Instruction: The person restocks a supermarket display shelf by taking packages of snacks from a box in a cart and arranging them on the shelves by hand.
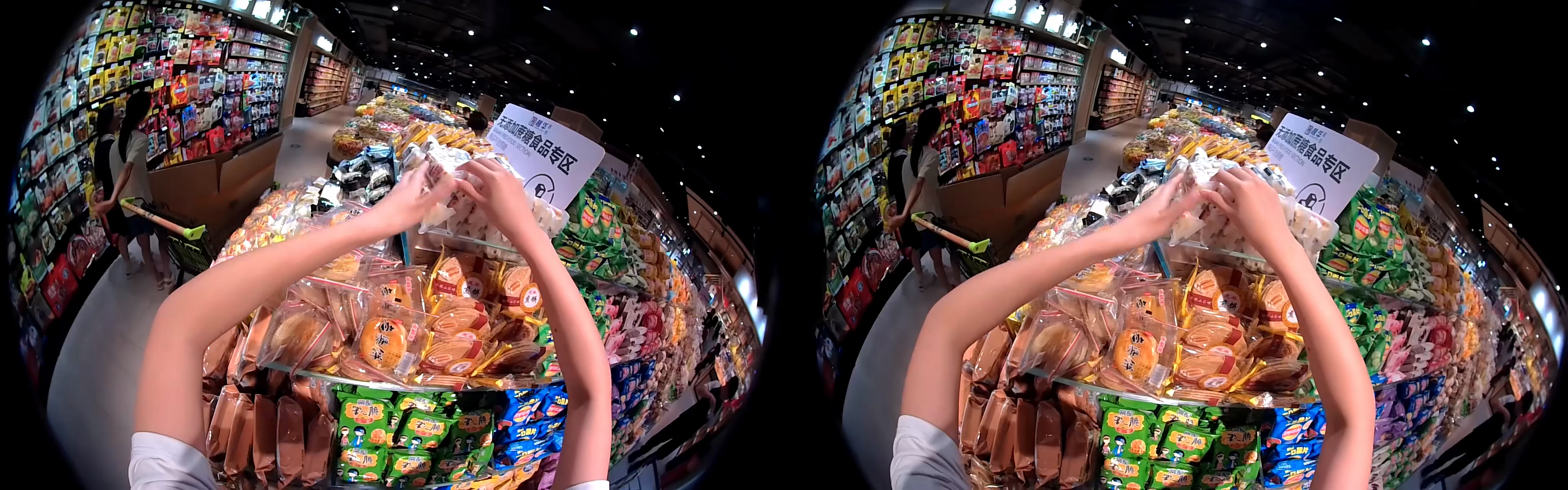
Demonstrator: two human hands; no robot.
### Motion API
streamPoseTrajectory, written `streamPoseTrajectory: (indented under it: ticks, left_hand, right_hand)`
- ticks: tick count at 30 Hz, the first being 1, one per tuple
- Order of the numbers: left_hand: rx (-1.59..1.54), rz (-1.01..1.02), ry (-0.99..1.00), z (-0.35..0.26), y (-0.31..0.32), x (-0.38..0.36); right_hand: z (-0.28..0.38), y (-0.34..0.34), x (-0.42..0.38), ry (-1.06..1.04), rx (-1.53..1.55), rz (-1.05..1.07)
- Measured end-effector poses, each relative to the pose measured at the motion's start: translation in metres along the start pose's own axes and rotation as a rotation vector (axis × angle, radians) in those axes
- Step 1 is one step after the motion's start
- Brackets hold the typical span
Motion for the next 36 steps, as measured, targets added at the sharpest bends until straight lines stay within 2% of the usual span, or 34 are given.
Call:
streamPoseTrajectory:
  ticks: [2,3,6,8,12,15,16,17,20,22,24,25,27,30,32,34,35,36]
  left_hand:
    - [0.374,0.076,0.139,-0.006,0.008,-0.022]
    - [0.397,0.041,0.205,0.003,0.012,-0.019]
    - [0.337,0.045,0.217,0.016,0.013,-0.011]
    - [0.299,0.095,0.172,0.016,0.006,-0.007]
    - [0.191,0.191,0.117,0.016,-0.004,0.0]
    - [0.043,0.259,-0.029,-0.005,-0.016,-0.004]
    - [0.071,0.205,0.0,-0.008,-0.022,-0.002]
    - [-0.019,0.151,-0.056,-0.009,-0.026,0.002]
    - [-0.195,0.002,-0.198,-0.008,-0.039,0.019]
    - [-0.152,-0.134,-0.327,0.039,-0.035,0.058]
    - [-0.176,-0.17,-0.336,0.077,-0.02,0.094]
    - [-0.091,-0.133,-0.262,0.084,-0.012,0.108]
    - [-0.144,0.076,-0.141,0.084,0.007,0.134]
    - [-0.178,0.342,-0.158,0.08,0.0,0.136]
    - [-0.071,0.339,-0.274,0.04,-0.017,0.099]
    - [-0.136,0.25,-0.226,0.054,-0.02,0.1]
    - [-0.15,0.285,-0.224,0.059,-0.022,0.103]
    - [-0.178,0.198,-0.229,0.056,-0.02,0.098]
  right_hand:
    - [-0.001,0.002,0.0,-0.081,0.027,-0.074]
    - [0.002,0.001,0.0,-0.085,0.029,-0.068]
    - [0.013,-0.007,0.003,-0.186,0.027,-0.043]
    - [0.014,-0.009,0.003,-0.112,0.038,0.061]
    - [0.017,-0.011,0.006,-0.062,-0.002,0.134]
    - [0.013,-0.012,0.012,-0.045,-0.024,0.159]
    - [0.009,-0.016,0.012,-0.004,0.115,0.048]
    - [0.005,-0.02,0.012,0.037,0.253,-0.064]
    - [-0.002,-0.033,0.008,0.119,0.34,-0.074]
    - [-0.006,-0.028,0.003,0.133,0.32,-0.049]
    - [-0.007,-0.026,0.001,0.071,0.22,-0.057]
    - [-0.004,-0.027,0.001,0.071,0.19,-0.039]
    - [-0.005,-0.033,0.002,0.057,0.189,-0.014]
    - [-0.009,-0.032,0.002,0.092,0.235,-0.033]
    - [-0.01,-0.029,0.002,0.136,0.276,-0.064]
    - [-0.009,-0.025,-0.001,0.139,0.292,-0.075]
    - [-0.01,-0.023,-0.003,0.151,0.308,-0.062]
    - [-0.011,-0.022,-0.004,0.157,0.307,-0.056]
Point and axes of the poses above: each hand's wrist, its own x-axis towards the middle knuckle, its own y-axis out of the palm, z = x × y, the point moved 1 cm from there along x, towards the middle knuckle, and after that the axes turned 2 degrees about -y, right-handed, at the moved point
